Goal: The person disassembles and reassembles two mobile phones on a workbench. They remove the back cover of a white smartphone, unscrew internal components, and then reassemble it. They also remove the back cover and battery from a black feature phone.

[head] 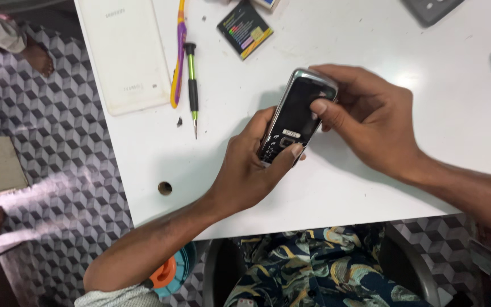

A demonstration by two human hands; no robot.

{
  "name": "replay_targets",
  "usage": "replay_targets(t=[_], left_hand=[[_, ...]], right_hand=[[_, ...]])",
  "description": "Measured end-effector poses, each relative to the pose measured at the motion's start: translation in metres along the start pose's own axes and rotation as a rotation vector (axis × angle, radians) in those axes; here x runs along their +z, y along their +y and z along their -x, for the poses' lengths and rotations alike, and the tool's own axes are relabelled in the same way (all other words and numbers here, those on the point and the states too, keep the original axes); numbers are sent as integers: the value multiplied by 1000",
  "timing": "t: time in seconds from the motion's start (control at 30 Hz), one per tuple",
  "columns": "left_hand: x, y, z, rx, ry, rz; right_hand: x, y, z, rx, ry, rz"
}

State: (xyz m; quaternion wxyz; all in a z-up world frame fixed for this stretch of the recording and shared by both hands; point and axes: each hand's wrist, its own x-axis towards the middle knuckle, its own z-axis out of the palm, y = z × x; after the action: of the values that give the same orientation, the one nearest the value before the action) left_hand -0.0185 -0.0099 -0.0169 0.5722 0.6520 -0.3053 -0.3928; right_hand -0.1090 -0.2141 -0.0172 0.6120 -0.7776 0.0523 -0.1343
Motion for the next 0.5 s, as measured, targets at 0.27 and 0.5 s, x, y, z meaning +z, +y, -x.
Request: replay_targets(t=[0.27,0.5], left_hand=[[-15,-1,-6,1,-185,229],[-17,-4,-8,75,-260,220]], right_hand=[[-9,4,-2,52,21,-5],[-14,6,-2,28,9,1]])
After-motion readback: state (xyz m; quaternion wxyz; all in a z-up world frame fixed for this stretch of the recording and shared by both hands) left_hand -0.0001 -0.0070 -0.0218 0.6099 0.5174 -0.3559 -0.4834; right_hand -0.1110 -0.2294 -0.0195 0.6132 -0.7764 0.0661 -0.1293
